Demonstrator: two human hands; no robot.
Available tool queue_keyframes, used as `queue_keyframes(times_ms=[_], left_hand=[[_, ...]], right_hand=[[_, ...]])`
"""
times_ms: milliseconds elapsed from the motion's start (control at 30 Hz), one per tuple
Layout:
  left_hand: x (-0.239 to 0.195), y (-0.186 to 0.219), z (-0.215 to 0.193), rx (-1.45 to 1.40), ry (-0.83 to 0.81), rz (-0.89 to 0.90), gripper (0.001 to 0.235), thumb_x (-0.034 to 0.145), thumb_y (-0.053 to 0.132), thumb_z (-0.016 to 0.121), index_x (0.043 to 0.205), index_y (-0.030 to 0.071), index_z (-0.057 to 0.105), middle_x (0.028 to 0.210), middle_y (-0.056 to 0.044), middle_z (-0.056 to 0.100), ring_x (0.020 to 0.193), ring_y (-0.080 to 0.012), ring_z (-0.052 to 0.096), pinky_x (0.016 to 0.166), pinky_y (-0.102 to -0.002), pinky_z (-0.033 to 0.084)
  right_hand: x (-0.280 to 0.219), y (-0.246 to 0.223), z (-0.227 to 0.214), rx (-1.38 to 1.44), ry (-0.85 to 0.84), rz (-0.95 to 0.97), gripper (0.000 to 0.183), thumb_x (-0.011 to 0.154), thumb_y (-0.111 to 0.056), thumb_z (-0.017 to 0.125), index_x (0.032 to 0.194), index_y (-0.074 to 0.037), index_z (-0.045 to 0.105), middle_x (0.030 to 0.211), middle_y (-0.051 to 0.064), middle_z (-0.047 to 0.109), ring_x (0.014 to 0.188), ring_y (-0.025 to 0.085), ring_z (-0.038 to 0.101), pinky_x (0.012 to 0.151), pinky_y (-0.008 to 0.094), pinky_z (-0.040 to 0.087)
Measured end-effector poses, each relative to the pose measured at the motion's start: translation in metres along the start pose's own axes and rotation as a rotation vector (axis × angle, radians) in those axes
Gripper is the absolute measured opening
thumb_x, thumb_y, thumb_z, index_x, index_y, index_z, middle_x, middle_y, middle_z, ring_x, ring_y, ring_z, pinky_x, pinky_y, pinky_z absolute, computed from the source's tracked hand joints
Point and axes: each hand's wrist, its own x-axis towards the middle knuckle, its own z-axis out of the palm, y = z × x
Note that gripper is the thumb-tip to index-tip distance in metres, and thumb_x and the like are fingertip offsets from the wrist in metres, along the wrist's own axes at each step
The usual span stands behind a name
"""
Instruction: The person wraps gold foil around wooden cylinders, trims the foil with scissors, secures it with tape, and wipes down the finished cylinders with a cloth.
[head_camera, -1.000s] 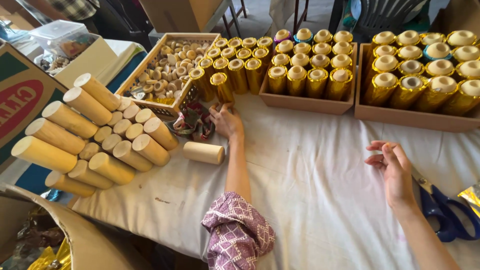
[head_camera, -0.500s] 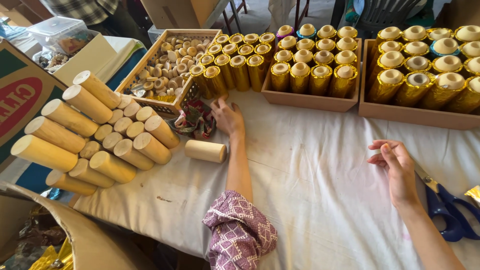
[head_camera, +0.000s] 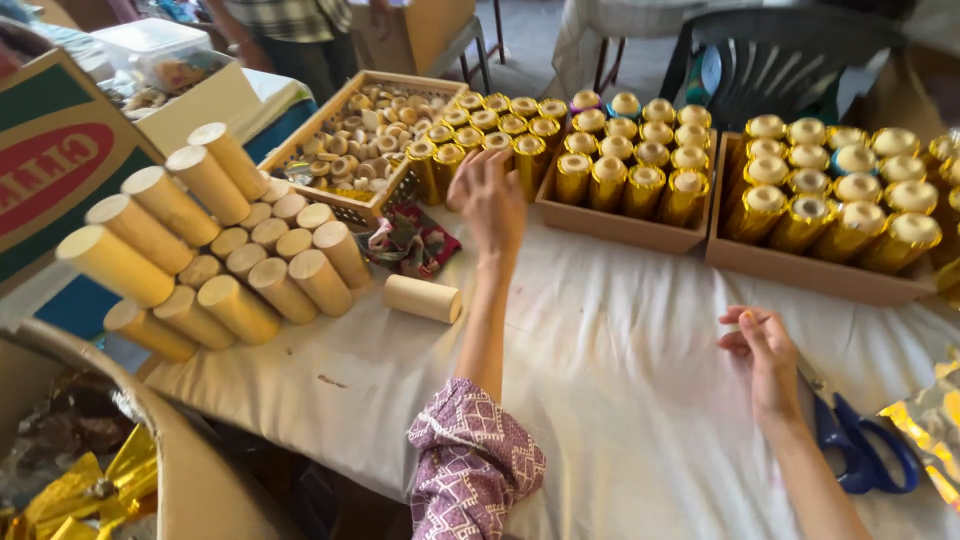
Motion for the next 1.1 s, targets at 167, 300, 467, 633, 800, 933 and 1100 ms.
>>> queue_keyframes(times_ms=[167,300,467,633,800,933,1100], left_hand=[[0.023,0.089,-0.110,-0.263,0.003,0.270,0.037,0.096,0.022,0.068,0.132,0.013,0.063,0.134,-0.006,0.062,0.130,-0.0252,0.052,0.112,-0.046,0.034],[-0.017,0.014,-0.114,0.080,-0.548,0.430,0.020,0.094,0.019,0.066,0.113,0.019,0.068,0.117,-0.001,0.067,0.121,-0.0246,0.056,0.103,-0.048,0.040],[-0.041,-0.095,-0.141,0.586,-0.946,0.551,0.037,0.074,0.015,0.073,0.109,0.024,0.071,0.115,-0.004,0.065,0.117,-0.0333,0.055,0.082,-0.056,0.042],[-0.028,-0.044,-0.179,-0.027,-0.860,0.510,0.053,0.068,0.021,0.085,0.117,0.020,0.067,0.116,-0.004,0.071,0.112,-0.0268,0.066,0.099,-0.047,0.049],[-0.066,0.057,-0.152,-0.565,-0.880,0.315,0.079,0.072,0.039,0.088,0.136,0.012,0.048,0.121,-0.011,0.073,0.112,-0.0314,0.072,0.094,-0.043,0.056],[-0.127,0.098,-0.103,-0.605,-0.810,0.313,0.084,0.073,0.045,0.088,0.132,0.005,0.043,0.116,-0.016,0.073,0.107,-0.0334,0.073,0.093,-0.043,0.058],[-0.122,0.073,-0.084,-0.666,-0.862,0.255,0.089,0.072,0.048,0.087,0.131,0.003,0.039,0.115,-0.017,0.072,0.104,-0.0338,0.072,0.091,-0.042,0.057]], right_hand=[[0.013,0.016,-0.013,-0.007,-0.001,-0.005,0.043,0.107,-0.042,0.058,0.126,-0.004,0.056,0.114,0.007,0.065,0.088,0.011,0.062,0.088,0.029,0.049],[0.013,0.019,-0.016,0.062,-0.005,0.035,0.044,0.105,-0.044,0.059,0.126,-0.005,0.055,0.113,0.006,0.064,0.085,0.011,0.063,0.087,0.029,0.050],[0.009,0.029,-0.010,0.052,-0.008,0.051,0.045,0.109,-0.045,0.058,0.128,-0.004,0.057,0.114,0.006,0.065,0.084,0.011,0.062,0.085,0.028,0.049],[0.008,0.013,-0.008,0.014,-0.043,-0.012,0.043,0.109,-0.041,0.060,0.128,-0.003,0.055,0.115,0.007,0.065,0.086,0.011,0.063,0.087,0.028,0.051],[0.009,0.016,-0.010,-0.029,-0.060,-0.003,0.042,0.112,-0.039,0.057,0.131,-0.002,0.054,0.118,0.010,0.065,0.088,0.012,0.064,0.087,0.029,0.050],[0.005,0.008,-0.011,-0.014,-0.034,0.014,0.042,0.116,-0.041,0.052,0.132,-0.002,0.053,0.120,0.010,0.064,0.090,0.014,0.064,0.090,0.030,0.050],[0.004,0.002,-0.010,0.000,-0.048,0.019,0.042,0.116,-0.041,0.051,0.130,-0.002,0.052,0.121,0.011,0.063,0.091,0.014,0.063,0.090,0.031,0.050]])
